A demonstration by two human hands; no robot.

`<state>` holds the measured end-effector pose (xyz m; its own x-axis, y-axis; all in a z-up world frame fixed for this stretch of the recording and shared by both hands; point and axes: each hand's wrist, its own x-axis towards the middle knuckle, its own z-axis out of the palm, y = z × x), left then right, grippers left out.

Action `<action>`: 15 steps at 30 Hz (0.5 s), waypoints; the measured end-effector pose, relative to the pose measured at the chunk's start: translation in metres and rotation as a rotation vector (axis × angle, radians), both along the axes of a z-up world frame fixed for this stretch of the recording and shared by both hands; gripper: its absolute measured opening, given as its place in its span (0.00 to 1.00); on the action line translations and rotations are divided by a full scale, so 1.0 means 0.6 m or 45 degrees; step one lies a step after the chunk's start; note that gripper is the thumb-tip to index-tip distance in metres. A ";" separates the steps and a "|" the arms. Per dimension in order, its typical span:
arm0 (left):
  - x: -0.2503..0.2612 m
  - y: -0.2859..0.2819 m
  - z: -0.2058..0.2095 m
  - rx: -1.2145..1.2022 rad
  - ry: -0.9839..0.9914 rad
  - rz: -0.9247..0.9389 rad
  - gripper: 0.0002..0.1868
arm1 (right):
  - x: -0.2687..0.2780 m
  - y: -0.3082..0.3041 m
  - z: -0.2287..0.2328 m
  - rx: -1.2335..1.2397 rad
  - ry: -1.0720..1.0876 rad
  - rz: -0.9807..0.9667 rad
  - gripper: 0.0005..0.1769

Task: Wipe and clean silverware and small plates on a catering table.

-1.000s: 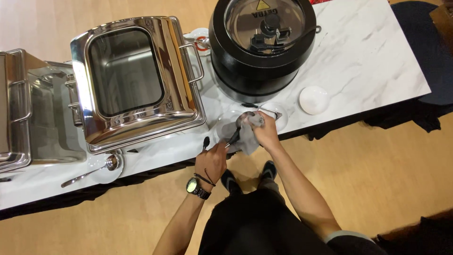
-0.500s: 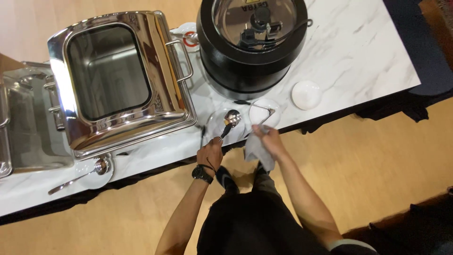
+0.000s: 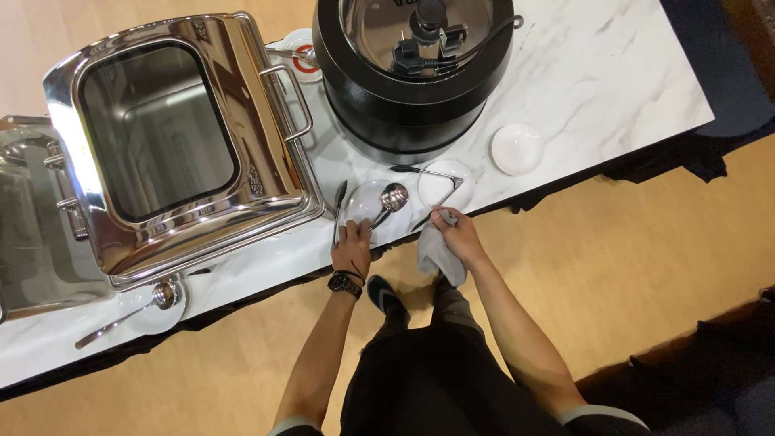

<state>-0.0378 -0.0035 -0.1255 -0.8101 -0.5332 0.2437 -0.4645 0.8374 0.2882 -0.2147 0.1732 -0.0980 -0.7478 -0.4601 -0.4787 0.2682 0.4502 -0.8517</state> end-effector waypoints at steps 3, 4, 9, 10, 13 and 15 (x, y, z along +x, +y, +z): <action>0.004 -0.002 -0.004 -0.014 -0.013 -0.014 0.17 | -0.007 0.000 -0.012 -0.043 0.034 -0.009 0.23; 0.005 -0.002 -0.012 -0.015 -0.013 -0.011 0.17 | -0.006 -0.003 -0.007 -0.044 0.034 -0.006 0.23; 0.014 -0.007 -0.007 -0.029 0.104 -0.011 0.23 | -0.004 -0.014 0.007 0.103 0.024 0.039 0.23; 0.015 -0.008 0.004 -0.031 0.104 -0.010 0.23 | -0.006 -0.015 0.012 0.101 0.023 0.040 0.23; 0.026 -0.007 0.032 -0.018 0.159 0.010 0.20 | -0.007 -0.014 0.017 0.067 -0.038 0.021 0.22; 0.030 -0.008 0.043 0.081 0.199 -0.025 0.17 | -0.012 -0.012 0.012 0.002 -0.039 0.035 0.22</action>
